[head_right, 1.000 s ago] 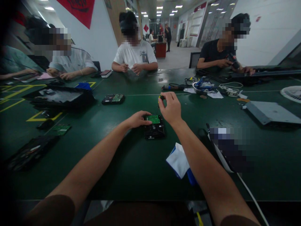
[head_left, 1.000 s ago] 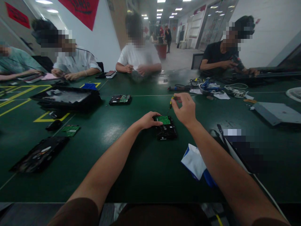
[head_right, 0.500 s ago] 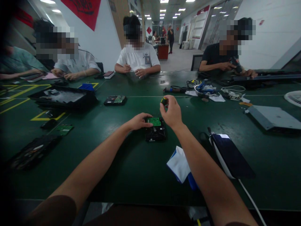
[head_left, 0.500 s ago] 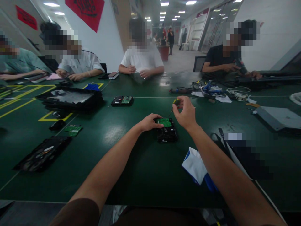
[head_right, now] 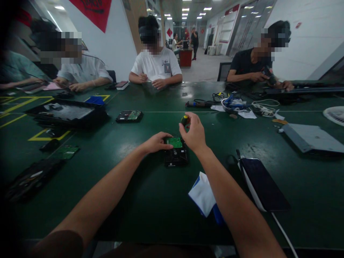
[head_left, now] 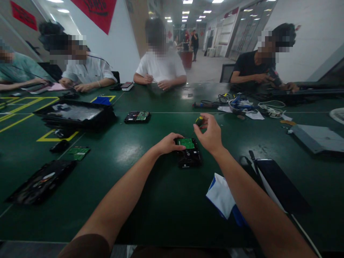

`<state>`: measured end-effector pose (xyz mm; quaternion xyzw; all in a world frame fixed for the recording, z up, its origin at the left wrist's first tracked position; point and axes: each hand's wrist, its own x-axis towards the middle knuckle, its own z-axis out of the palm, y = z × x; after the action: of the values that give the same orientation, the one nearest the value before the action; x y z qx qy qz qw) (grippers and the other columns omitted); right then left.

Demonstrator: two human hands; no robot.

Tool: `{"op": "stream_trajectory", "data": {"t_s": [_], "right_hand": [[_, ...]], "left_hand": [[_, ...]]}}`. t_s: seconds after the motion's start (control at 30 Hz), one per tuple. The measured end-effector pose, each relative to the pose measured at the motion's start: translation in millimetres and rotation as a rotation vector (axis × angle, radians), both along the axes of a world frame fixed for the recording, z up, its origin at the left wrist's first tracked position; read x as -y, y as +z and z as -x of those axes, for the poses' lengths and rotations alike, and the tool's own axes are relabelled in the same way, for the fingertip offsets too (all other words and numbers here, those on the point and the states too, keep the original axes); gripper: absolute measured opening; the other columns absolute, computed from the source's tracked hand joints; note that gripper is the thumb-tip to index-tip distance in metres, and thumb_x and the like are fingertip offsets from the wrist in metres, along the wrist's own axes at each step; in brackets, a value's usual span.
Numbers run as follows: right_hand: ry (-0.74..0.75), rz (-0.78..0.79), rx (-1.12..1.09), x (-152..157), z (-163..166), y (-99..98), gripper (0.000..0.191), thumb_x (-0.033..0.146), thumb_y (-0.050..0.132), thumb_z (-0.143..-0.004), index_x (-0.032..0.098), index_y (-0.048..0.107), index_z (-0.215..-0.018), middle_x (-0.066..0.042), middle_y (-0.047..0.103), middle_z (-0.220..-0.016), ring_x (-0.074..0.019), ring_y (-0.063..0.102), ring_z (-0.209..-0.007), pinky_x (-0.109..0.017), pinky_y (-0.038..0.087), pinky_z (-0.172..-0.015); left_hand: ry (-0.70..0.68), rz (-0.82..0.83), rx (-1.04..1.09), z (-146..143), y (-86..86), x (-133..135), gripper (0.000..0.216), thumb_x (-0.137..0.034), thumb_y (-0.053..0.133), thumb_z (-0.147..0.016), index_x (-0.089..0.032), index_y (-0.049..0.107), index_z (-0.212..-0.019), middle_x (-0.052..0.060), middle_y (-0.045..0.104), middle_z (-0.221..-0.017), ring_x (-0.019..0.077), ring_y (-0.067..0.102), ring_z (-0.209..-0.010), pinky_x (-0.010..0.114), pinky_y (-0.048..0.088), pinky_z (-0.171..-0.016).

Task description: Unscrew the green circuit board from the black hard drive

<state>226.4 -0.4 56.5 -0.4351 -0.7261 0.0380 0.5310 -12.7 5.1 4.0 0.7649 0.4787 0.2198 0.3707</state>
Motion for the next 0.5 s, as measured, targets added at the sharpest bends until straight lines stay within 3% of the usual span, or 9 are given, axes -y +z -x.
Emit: {"op": "stream_trajectory", "data": {"t_s": [0.17,0.27,0.33,0.5], "right_hand": [[-0.052,-0.026,-0.028,6,-2,10.4,0.043,0.032,0.068,-0.092,0.024,0.058,-0.133,-0.012,0.068,-0.123,-0.0254,0.071,-0.096,-0.044,0.066,-0.078],[-0.124,-0.116,-0.065,11,-4,29.4,0.043,0.031,0.067,-0.093,0.025,0.06,-0.136,-0.01,0.071,-0.119,-0.0242,0.071,-0.093,-0.046,0.063,-0.088],[-0.157,-0.121,-0.061,17,-6,46.0,0.044,0.031,0.065,-0.095,0.024,0.06,-0.138,-0.011,0.071,-0.127,-0.0249,0.071,-0.1,-0.047,0.061,-0.093],[-0.222,0.19,0.182,55,-31,74.7,0.039,0.033,0.068,-0.091,0.022,0.069,-0.128,-0.009,0.078,-0.107,-0.0249,0.073,-0.086,-0.047,0.06,-0.089]], "left_hand": [[-0.005,-0.021,-0.018,2,-0.3,-2,0.077,-0.06,0.085,-0.076,-0.021,0.065,-0.14,0.011,0.06,-0.128,0.0187,0.06,-0.085,0.033,0.051,-0.075],[0.003,-0.011,-0.025,2,1.1,-1,0.078,-0.061,0.085,-0.076,-0.021,0.065,-0.14,0.011,0.06,-0.127,0.0197,0.06,-0.087,0.033,0.052,-0.075],[0.001,-0.01,-0.016,2,2.1,-1,0.078,-0.061,0.084,-0.076,-0.02,0.065,-0.14,0.011,0.06,-0.127,0.0202,0.061,-0.088,0.033,0.052,-0.076],[0.003,0.01,-0.016,3,2.4,0,0.077,-0.061,0.084,-0.077,-0.021,0.065,-0.141,0.012,0.059,-0.13,0.0211,0.061,-0.091,0.034,0.052,-0.077]]}}
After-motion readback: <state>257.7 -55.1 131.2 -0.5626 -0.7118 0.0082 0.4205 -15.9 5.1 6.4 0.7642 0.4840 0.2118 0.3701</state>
